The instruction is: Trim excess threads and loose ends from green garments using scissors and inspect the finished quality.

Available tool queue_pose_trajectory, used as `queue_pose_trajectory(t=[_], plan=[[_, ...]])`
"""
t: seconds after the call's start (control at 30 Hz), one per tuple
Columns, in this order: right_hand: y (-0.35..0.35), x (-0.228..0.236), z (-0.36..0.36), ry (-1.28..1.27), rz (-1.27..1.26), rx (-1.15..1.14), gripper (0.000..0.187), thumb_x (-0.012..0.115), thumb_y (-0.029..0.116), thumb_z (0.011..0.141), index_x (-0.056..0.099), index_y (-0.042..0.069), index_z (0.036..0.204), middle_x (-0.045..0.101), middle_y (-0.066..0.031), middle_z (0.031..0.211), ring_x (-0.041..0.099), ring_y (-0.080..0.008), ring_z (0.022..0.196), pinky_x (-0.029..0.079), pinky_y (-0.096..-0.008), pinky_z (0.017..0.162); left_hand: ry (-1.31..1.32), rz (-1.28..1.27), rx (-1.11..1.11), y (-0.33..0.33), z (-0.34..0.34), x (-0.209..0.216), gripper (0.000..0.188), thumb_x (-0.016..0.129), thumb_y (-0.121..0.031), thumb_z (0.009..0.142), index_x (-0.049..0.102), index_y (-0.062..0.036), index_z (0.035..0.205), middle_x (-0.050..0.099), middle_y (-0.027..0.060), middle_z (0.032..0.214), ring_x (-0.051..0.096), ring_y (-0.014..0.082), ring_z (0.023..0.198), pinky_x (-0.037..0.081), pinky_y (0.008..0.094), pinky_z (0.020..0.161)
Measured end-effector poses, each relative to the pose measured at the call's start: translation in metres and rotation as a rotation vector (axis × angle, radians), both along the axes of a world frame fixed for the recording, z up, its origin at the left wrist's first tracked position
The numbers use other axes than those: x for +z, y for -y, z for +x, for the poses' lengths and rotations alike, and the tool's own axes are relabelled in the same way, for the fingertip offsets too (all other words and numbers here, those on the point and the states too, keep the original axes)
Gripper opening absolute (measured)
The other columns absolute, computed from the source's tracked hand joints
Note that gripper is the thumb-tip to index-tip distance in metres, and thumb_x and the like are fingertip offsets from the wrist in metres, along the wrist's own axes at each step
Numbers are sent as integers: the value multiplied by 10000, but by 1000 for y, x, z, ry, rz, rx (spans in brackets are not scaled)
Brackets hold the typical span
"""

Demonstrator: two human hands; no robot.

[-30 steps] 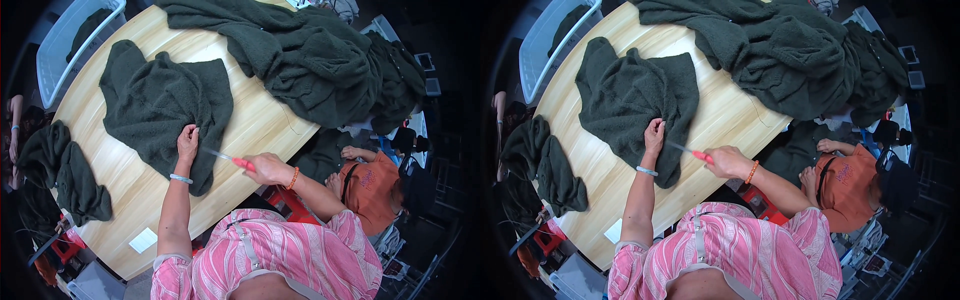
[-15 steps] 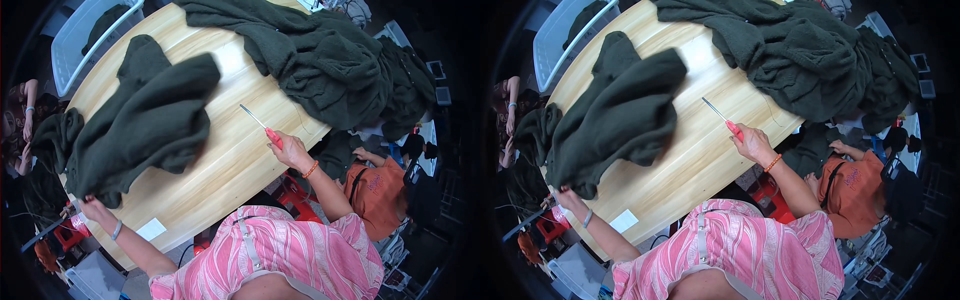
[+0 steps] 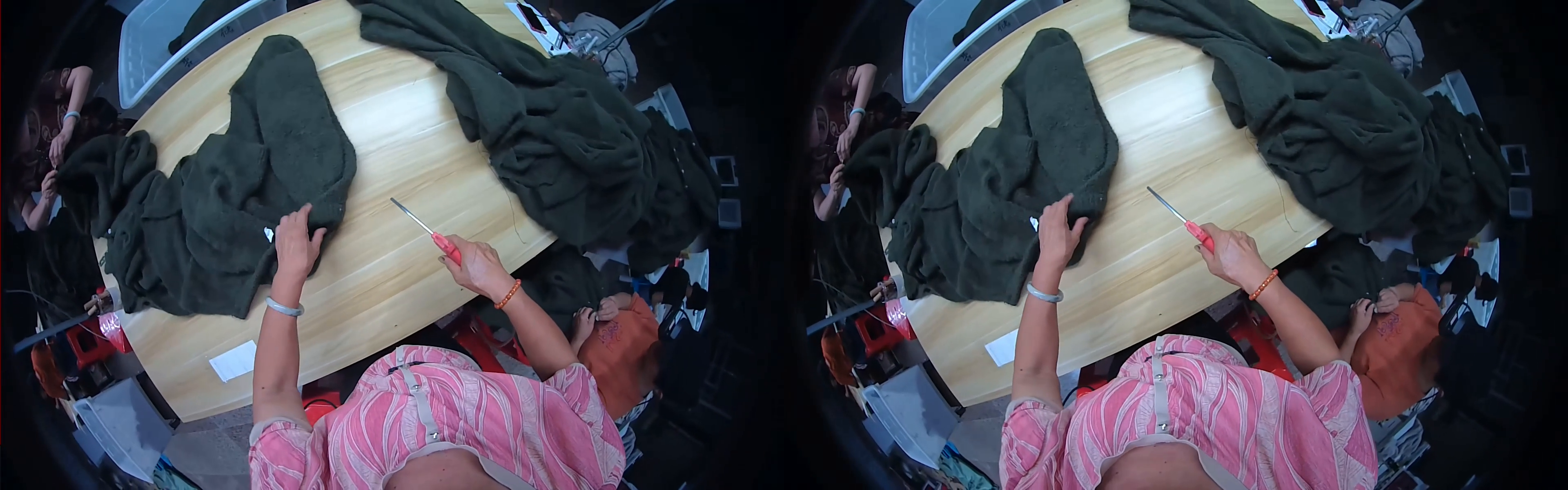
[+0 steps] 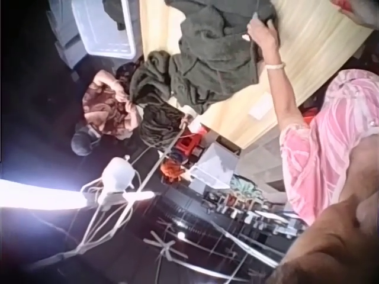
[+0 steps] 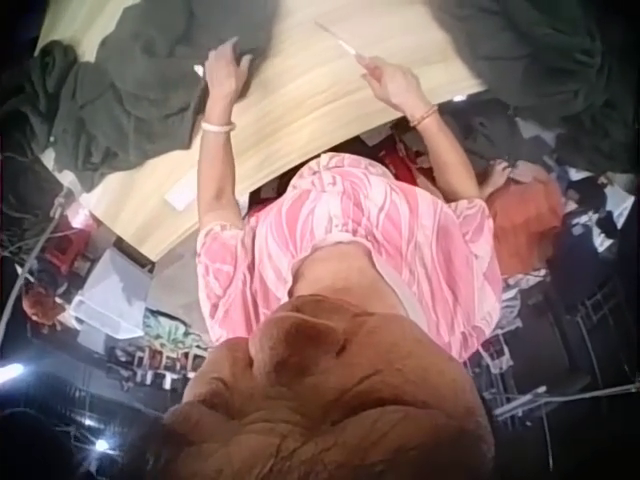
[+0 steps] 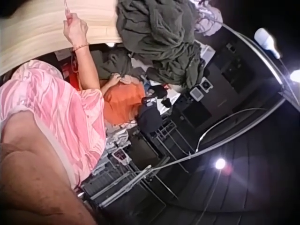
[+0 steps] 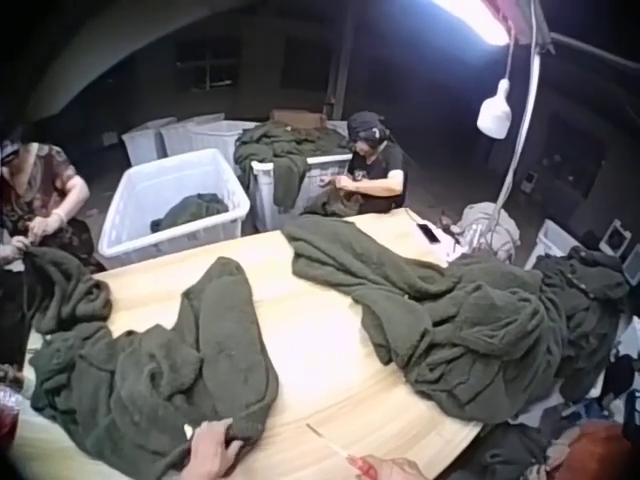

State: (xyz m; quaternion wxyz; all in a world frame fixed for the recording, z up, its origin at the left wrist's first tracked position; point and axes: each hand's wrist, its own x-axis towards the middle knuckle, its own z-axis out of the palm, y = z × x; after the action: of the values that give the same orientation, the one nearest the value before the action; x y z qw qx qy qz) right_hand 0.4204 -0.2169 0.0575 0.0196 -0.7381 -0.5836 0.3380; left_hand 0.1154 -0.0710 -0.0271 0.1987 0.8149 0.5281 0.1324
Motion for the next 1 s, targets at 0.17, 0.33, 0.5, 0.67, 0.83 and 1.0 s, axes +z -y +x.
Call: queue_pose_trajectory(t=[0.17,0.33,0.5,0.67,0.83,1.0], plan=[[12,-2,8,-36,-9,-33,300,592,289,894,572,100,1126,667,-228,846,640,-441,828,499,-521,775,669,-748,186,25,6,-8,216,668,-84,855,634,-17,1057,667,41,950,587,137,858,452,250,787],[13,-9,7,-22,-51,-21,303,587,279,897,570,92,1134,666,-231,848,639,-442,832,499,-520,771,1019,-542,316,13,-6,28,151,599,-82,923,647,-32,1058,643,-10,993,551,81,902,437,229,810],[11,-11,7,-50,-4,-18,298,587,282,896,571,99,1132,663,-236,843,638,-445,833,498,-523,772,1822,-266,605,-25,-53,156,474,485,-302,993,448,-17,1371,497,154,1377,495,315,1238,370,460,1080],[9,-18,11,-31,-19,-21,301,623,270,882,575,105,1129,658,-222,826,635,-435,822,499,-516,763,1935,-332,950,58,-103,87,547,555,-278,974,381,-18,1422,436,160,1447,433,327,1315,352,504,1122],[-3,-15,2,-43,-43,40,318,629,260,876,584,104,1150,662,-227,849,636,-433,829,500,-506,770,1067,-1120,1058,186,-60,5,373,562,-178,974,490,-38,1312,589,81,1228,598,193,1087,502,327,937],[-12,-9,-2,-25,17,122,289,604,275,886,578,101,1117,668,-223,818,646,-426,815,504,-513,759,659,-649,680,173,-81,-43,279,668,-286,919,604,-75,1090,610,-27,897,542,100,676,450,239,612]])
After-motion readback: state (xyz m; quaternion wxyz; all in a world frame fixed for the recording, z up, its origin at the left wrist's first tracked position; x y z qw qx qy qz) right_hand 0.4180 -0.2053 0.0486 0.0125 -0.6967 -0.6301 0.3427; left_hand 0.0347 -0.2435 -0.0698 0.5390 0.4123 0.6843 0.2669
